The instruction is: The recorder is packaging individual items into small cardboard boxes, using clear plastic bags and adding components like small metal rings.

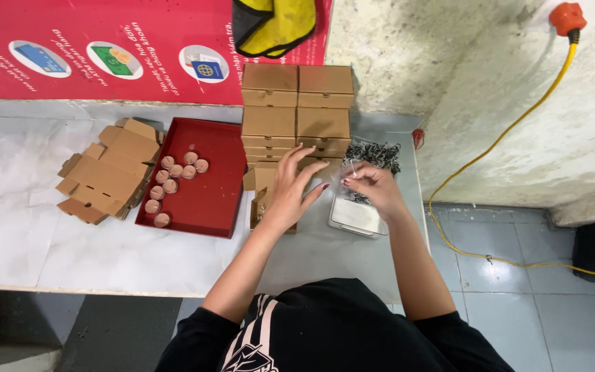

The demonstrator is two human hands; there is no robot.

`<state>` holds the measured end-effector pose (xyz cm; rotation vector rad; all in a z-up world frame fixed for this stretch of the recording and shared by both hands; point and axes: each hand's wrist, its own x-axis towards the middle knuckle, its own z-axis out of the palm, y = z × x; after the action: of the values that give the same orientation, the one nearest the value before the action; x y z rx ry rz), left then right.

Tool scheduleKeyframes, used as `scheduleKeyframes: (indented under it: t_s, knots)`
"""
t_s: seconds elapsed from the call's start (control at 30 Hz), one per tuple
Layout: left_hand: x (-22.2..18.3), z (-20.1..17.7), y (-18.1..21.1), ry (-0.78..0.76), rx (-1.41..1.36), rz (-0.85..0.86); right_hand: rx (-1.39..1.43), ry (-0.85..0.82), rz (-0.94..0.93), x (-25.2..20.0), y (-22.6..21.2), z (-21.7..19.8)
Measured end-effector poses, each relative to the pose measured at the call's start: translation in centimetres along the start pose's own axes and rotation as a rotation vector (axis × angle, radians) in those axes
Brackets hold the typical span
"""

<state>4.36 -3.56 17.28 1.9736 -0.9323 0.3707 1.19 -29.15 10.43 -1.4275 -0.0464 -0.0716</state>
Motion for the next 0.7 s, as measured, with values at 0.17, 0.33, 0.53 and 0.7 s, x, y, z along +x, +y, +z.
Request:
scheduleKeyframes:
  t_s: [0.17,0.33,0.53,0.7]
  knots:
    - [0.4,-4.2,-0.4,0.032,0.214,0.112,0.081,-0.061,0.028,0.5,2.0,3.7]
    - [0.4,-8.9,-1.3,-0.025,0.229,0.1,0.14,-0.057,0.158,1.5,2.1,8.2]
    - [-0.6,-12.6,-5.1,-0.173,0.069,-0.007,0.091,-0.188,0.175,2.4,-0.8,14.1]
    - [-1.7,-15.1,-7.5,-0.292,0.07,-0.076,-0.296,-0.388,-0.13,4.2,-3.8,18.5]
